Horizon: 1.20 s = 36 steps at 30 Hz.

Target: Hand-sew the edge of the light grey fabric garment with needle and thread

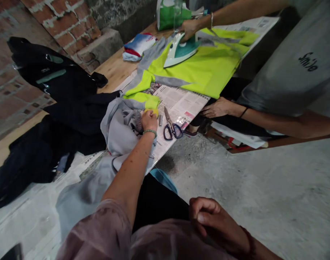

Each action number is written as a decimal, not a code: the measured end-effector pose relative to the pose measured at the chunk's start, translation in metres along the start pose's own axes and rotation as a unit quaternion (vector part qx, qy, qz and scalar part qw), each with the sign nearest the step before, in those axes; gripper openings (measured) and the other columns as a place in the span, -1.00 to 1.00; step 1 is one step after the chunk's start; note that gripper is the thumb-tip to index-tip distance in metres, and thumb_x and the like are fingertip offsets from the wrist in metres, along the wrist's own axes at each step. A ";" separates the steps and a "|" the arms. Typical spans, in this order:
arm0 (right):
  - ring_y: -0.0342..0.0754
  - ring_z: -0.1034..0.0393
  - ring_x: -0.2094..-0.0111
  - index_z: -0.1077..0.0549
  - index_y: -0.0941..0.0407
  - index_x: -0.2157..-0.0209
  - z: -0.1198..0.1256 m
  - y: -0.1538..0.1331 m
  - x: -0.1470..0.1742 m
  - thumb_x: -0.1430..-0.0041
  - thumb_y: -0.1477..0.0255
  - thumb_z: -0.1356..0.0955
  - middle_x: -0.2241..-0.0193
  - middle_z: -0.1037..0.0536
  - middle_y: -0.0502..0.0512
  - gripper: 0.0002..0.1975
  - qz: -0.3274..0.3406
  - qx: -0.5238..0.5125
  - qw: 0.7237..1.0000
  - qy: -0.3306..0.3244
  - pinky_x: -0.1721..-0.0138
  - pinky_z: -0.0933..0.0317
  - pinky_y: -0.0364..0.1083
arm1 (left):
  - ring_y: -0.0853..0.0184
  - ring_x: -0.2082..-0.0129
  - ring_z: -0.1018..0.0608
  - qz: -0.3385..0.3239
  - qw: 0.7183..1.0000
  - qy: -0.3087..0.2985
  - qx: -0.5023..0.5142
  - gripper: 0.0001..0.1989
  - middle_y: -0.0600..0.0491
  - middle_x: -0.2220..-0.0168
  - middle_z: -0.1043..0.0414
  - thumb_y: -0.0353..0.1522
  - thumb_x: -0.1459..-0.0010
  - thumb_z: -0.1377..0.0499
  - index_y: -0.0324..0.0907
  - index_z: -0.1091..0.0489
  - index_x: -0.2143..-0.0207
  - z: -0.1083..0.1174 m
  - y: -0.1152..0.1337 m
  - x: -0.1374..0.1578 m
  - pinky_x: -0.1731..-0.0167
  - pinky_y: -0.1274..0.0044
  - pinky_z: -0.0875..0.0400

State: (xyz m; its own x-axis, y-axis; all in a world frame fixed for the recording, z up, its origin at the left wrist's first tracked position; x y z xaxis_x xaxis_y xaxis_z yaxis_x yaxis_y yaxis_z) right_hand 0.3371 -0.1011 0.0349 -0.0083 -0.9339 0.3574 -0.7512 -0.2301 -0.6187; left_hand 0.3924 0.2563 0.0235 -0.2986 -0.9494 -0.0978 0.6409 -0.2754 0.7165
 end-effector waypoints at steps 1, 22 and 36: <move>-0.31 -0.11 0.65 -0.37 0.20 0.50 -0.001 0.001 -0.001 -0.01 0.31 -0.41 0.70 -0.30 -0.07 -0.76 -0.002 -0.003 1.000 -0.001 0.55 0.07 -0.23 | 0.32 0.20 -0.45 0.001 1.000 -0.001 -0.001 -0.81 -0.03 0.26 -0.44 -0.45 -0.04 -0.11 -0.24 -0.41 0.26 -0.002 -0.001 -0.002 0.11 0.52 -0.27; -0.32 -0.13 0.66 -0.34 0.22 0.54 -0.006 0.011 -0.016 0.03 0.29 -0.42 0.71 -0.30 -0.08 -0.72 -0.053 -0.015 0.998 -0.003 0.57 0.05 -0.25 | 0.44 0.49 -0.45 0.014 0.997 0.001 0.070 -0.89 0.07 0.41 -0.34 -0.46 -0.14 0.01 -0.20 -0.30 0.36 -0.008 -0.009 -0.008 0.55 0.66 -0.27; -0.30 -0.15 0.65 -0.38 0.20 0.50 -0.007 0.003 -0.017 -0.03 0.34 -0.39 0.69 -0.30 -0.07 -0.79 0.009 0.021 1.000 0.006 0.56 0.02 -0.23 | 0.61 0.73 -0.33 0.079 0.921 -0.053 0.378 -0.82 0.15 0.48 -0.36 -0.26 -0.12 -0.05 -0.20 -0.27 0.33 0.028 0.026 0.069 0.79 0.76 -0.04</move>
State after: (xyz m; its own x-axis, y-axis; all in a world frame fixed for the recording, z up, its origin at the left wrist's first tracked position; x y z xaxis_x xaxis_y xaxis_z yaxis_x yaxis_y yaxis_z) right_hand 0.3307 -0.0842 0.0324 -0.0297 -0.9349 0.3537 -0.7223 -0.2245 -0.6542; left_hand 0.3683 0.1878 0.0547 -0.3363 -0.9376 0.0888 0.0195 0.0873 0.9960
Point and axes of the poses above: each hand's wrist, its own x-axis away from the middle knuckle, its own z-axis out of the back of the hand, y = z × x, the point moved 7 cm from there along -x, towards the middle knuckle
